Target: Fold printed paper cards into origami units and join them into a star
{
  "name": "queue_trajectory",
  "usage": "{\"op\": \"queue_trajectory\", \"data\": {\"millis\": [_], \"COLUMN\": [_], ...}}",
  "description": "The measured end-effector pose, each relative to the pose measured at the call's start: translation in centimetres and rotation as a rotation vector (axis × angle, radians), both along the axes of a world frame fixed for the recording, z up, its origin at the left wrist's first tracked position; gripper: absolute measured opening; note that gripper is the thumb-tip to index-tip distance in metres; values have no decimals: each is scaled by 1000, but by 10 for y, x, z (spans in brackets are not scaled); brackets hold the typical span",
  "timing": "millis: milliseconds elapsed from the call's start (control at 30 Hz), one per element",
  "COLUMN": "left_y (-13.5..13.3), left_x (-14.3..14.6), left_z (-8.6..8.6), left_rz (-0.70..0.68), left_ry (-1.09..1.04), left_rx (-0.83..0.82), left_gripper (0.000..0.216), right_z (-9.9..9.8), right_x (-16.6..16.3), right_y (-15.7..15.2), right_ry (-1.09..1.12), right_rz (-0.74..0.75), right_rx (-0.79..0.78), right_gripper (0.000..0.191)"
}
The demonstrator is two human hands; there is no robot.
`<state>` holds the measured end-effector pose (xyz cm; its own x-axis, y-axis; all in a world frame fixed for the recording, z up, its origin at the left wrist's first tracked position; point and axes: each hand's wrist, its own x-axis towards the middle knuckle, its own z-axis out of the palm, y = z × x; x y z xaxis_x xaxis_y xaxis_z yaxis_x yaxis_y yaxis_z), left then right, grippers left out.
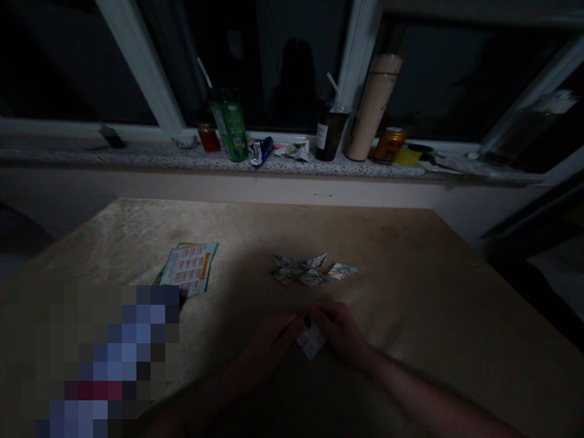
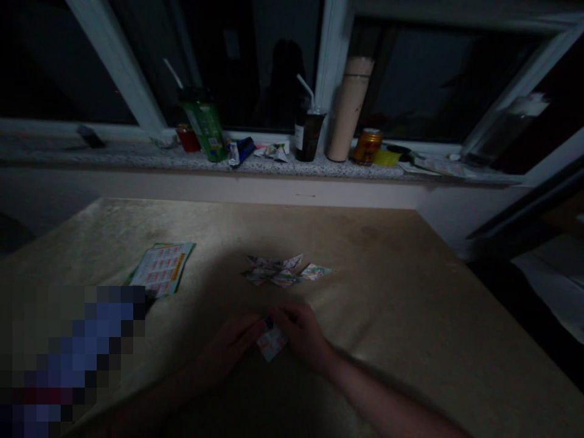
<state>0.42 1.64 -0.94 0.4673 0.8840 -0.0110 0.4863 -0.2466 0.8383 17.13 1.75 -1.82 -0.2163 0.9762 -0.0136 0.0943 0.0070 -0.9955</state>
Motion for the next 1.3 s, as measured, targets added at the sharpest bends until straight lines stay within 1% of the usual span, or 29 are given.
{"op": "queue_trajectory", "data": {"millis": [133, 300, 400, 467, 533, 633, 667, 867, 1033, 1200, 1267, 1300], "left_y": [1, 0, -2, -2, -2, 0, 0, -1, -2, -2, -2, -2], "left_x": [2, -3, -6, -6, -6, -4, -4, -5, -5, -2, -2, -2], "left_z": [1, -4, -5, -3, 0, 2, 2, 0, 2, 3, 3, 2], "left_rz": [11, 173, 207, 218, 190, 94, 81, 63, 44, -23, -4, 36], "left_ry": [-16, -83, -116, -156, -181, -171, -165, -157, -176, -81, -79, -89], "left_rx": [-32, -127, -160, -166, -176, -186, -180, -114, -110, -87, -70, -70], "left_gripper": [37, 33, 28, 26, 26, 27, 26, 24, 25, 29, 29, 28], "right_z": [1, -2, -2, -2, -4, -7, -8, -6, 0, -3, -4, -5], "right_x": [0, 1, 2, 2, 2, 2, 2, 2, 1, 1, 1, 1], "right_y": [-2, 0, 1, 1, 1, 0, 0, 2, 1, -1, 0, 1], "right_ry": [-8, 14, 17, 7, -4, -6, -8, -48, -37, -59, -49, -29], "right_rz": [-23, -82, -112, -117, -115, -97, -92, -79, -47, 2, -1, -4], "right_rx": [30, -10, -31, -17, -5, -4, -2, 30, 11, 29, 34, 25], "right_gripper": [36, 36, 37, 37, 37, 36, 36, 38, 42, 41, 42, 43]}}
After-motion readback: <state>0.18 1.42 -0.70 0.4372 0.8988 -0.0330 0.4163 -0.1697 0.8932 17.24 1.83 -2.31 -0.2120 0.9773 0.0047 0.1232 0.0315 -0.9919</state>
